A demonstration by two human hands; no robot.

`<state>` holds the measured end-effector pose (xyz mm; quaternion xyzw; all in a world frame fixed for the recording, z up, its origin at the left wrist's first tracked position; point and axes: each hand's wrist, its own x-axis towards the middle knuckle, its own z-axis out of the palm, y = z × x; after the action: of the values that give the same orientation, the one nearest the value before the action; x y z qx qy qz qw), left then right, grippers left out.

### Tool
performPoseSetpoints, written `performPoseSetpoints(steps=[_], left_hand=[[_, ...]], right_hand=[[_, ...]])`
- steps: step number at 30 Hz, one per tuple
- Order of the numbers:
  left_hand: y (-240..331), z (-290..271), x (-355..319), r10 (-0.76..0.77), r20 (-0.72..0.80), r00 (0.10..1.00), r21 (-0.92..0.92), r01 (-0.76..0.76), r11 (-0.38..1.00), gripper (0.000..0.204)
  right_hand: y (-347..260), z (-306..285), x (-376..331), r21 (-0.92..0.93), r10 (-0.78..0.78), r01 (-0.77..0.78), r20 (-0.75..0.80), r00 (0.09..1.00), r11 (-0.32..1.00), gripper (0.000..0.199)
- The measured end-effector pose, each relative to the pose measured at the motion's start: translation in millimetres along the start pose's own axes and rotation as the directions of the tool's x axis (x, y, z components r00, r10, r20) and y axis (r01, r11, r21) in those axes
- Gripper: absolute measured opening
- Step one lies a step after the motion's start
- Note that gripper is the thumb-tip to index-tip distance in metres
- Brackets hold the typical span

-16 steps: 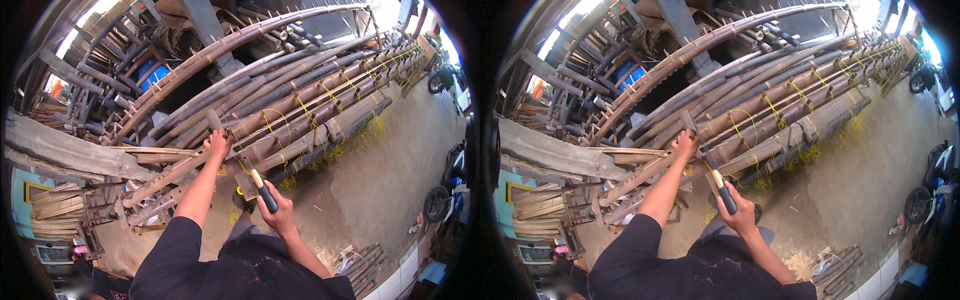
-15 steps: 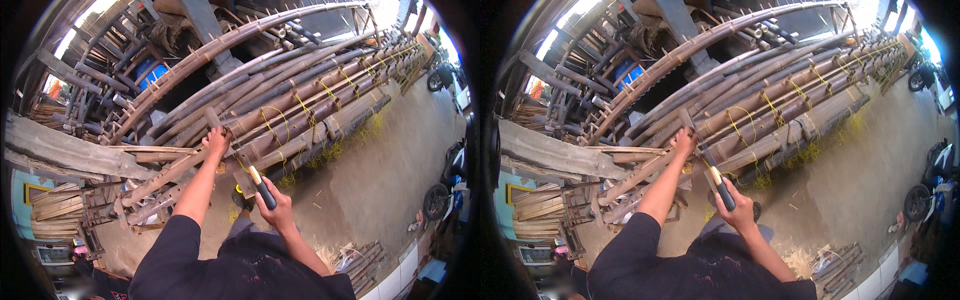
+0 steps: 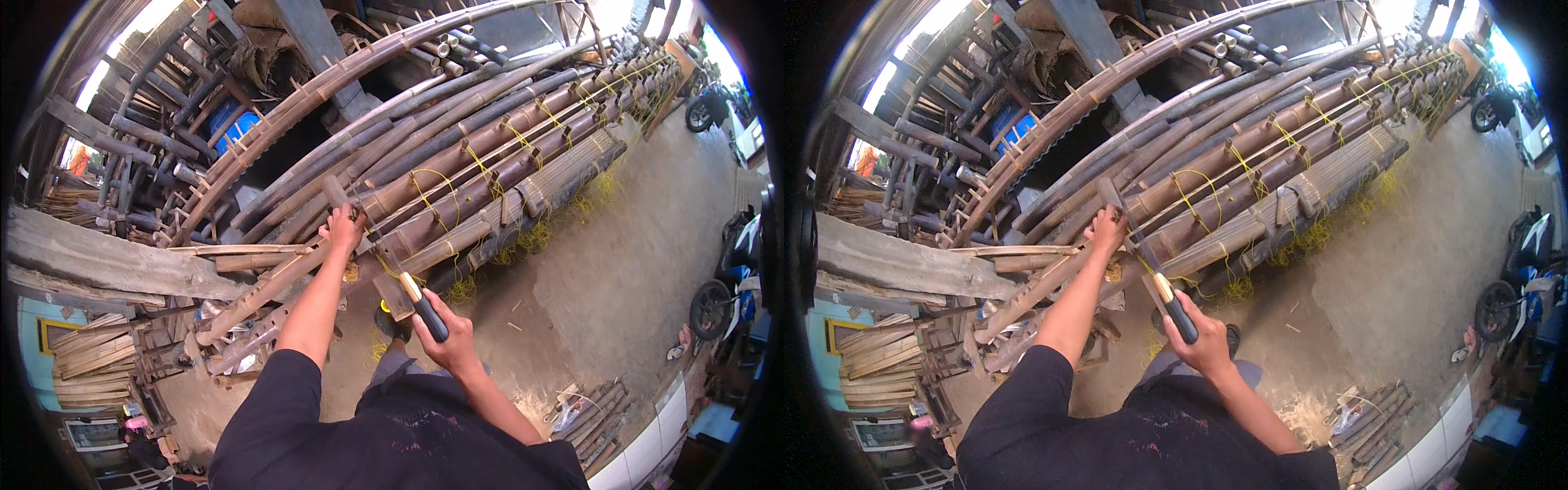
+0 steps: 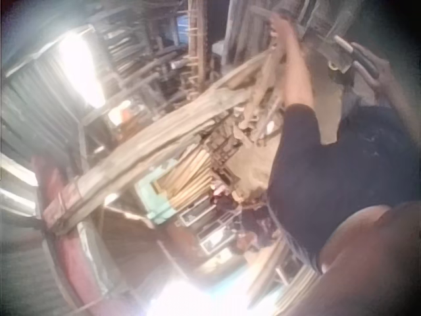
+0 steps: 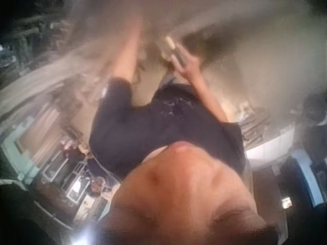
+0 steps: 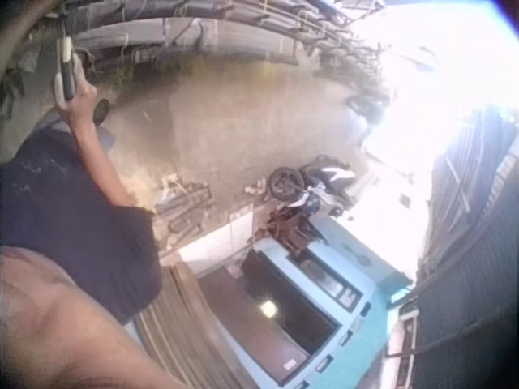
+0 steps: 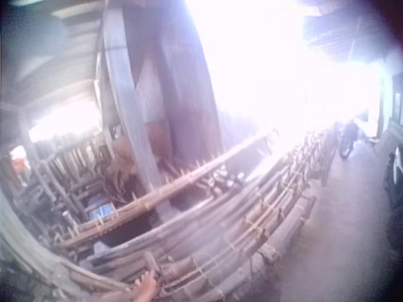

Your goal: The person uses a hand saw to cut a long bamboo pole that is part of a stacked bundle. The person positions the saw, cuts through the bamboo, and removes the cut piece. The task is performed in a workshop setting with multiple bamboo poles and tools visible.

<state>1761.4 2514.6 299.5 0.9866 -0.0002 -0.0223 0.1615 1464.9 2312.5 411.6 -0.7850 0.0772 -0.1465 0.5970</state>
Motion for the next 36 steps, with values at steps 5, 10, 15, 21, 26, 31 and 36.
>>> performPoseSetpoints(steps=[5, 10, 15, 21, 26, 31, 36], left_hand=[[-7.6, 3.4, 2.8, 0.014, -0.059, 0.998, 0.01, -0.013, 1.0, 0.047], [-13.1, 4.7, -3.6, -0.019, -0.028, 0.999, -0.026, 0.018, 0.999, 0.05], [-11.5, 9.7, -2.5, 0.001, -0.051, 0.999, -0.033, -0.002, 0.999, 0.049], [-3.3, 0.4, -0.6, -0.044, 0.002, 0.999, -0.016, 0.044, 0.999, 0.048], [-6.6, 2.5, 4.5, -0.002, -0.035, 0.999, 0.001, 0.002, 1.0, 0.053], [-0.4, 2.6, -2.2, -0.002, -0.04, 0.999, 0.039, 0.003, 0.999, 0.052], [-1.0, 9.3, 0.9, -0.016, -0.062, 0.998, 0.102, 0.023, 0.995, 0.048]], right_hand=[[-10.5, 4.8, 23.2, 0.006, 0.019, -0.02, 0.019, 1.0, 1.0, 0.052], [-9.4, -3.0, 3.4, -0.048, -0.03, 0.032, 0.037, 0.999, 0.998, 0.051], [-12.8, 0.9, 19.6, -0.04, 0.005, -0.003, 0.044, 0.999, 0.999, 0.049], [-10.4, -3.6, 12.1, -0.013, 0.037, -0.037, 0.032, 0.999, 0.999, 0.05], [-12.1, 6.3, 32.2, -0.028, 0.006, -0.006, 0.017, 1.0, 1.0, 0.05], [-14.8, 5.3, 36.3, -0.015, 0.027, -0.026, 0.021, 0.999, 1.0, 0.048], [-6.8, 17.0, 24.9, -0.013, -0.014, 0.014, -0.003, 1.0, 1.0, 0.048]])
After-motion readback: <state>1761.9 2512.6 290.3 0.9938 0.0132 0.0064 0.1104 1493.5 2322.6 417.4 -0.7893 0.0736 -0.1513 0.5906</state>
